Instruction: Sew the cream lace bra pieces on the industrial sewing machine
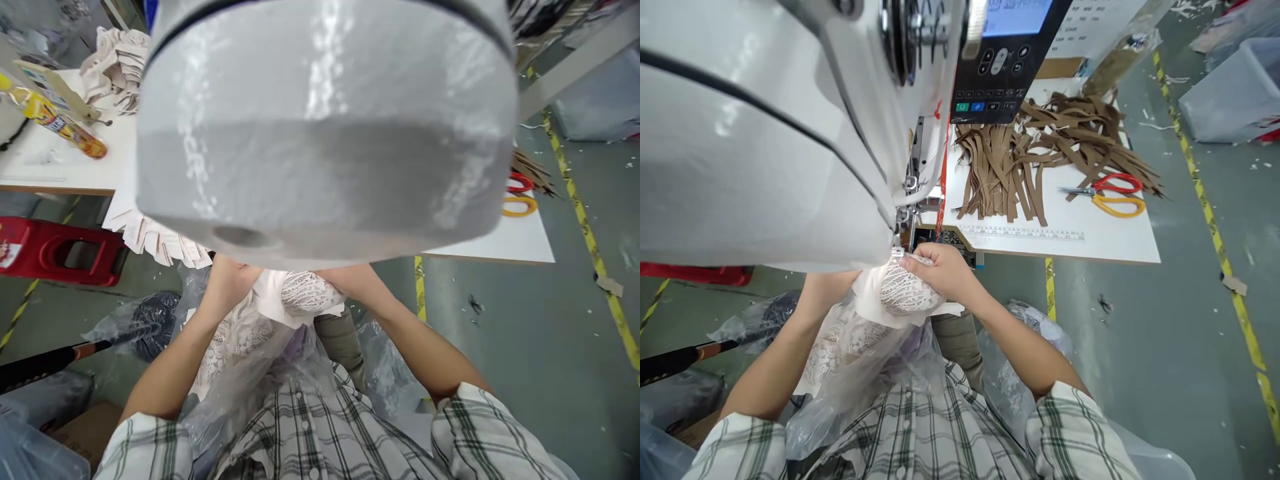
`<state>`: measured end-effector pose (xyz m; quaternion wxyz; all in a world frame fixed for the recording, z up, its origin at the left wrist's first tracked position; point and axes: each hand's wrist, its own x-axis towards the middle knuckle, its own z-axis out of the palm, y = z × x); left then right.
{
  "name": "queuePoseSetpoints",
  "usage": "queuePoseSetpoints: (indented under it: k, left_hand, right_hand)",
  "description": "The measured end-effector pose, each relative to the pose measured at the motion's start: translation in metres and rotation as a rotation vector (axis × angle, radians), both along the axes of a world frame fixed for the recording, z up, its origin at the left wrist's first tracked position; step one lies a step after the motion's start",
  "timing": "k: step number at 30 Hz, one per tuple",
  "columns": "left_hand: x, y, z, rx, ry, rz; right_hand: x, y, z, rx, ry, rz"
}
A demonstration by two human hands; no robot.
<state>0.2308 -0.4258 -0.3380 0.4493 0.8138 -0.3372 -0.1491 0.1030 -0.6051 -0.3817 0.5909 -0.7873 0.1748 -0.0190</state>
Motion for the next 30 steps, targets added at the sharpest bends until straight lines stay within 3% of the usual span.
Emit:
queuePoseSetpoints:
  k: [6,10,13,15,17,19,21,23,30]
  left_hand:
    - [0.004,0.0,-0.003,-0.02,-0.027,-0.08]
    - [0.006,0.001,-0.005,-0.007,-0.059,-0.024]
    - [0.009,0.002,-0.004,0.002,-0.086,-0.018]
    - [0.01,0.003,-0.003,-0.002,-0.083,-0.041]
    - [0.011,0.003,-0.002,-0.006,-0.084,-0.047]
    - [0.011,0.003,-0.002,0.0,-0.095,-0.035]
    - [0.01,0.003,-0.002,0.022,-0.101,-0.023]
    - [0.008,0.004,-0.002,0.058,-0.103,-0.009]
    - [0.0,0.002,0.001,0.115,-0.077,0.032]
  right_hand:
    - [-0.002,0.002,-0.003,-0.008,0.03,-0.013]
    - [-0.002,0.003,-0.006,0.018,0.007,-0.026]
    - [-0.005,0.006,-0.018,0.092,0.004,-0.052]
    - [-0.007,0.01,-0.035,0.196,-0.028,-0.043]
    - [-0.009,0.015,-0.059,0.352,-0.078,0.062]
    - [-0.01,0.021,-0.082,0.47,-0.089,0.256]
    - [-0.014,0.023,-0.1,0.5,-0.038,0.436]
    - [-0.023,0.023,-0.11,0.515,0.021,0.502]
    - [-0.071,0.023,-0.113,0.729,0.058,0.226]
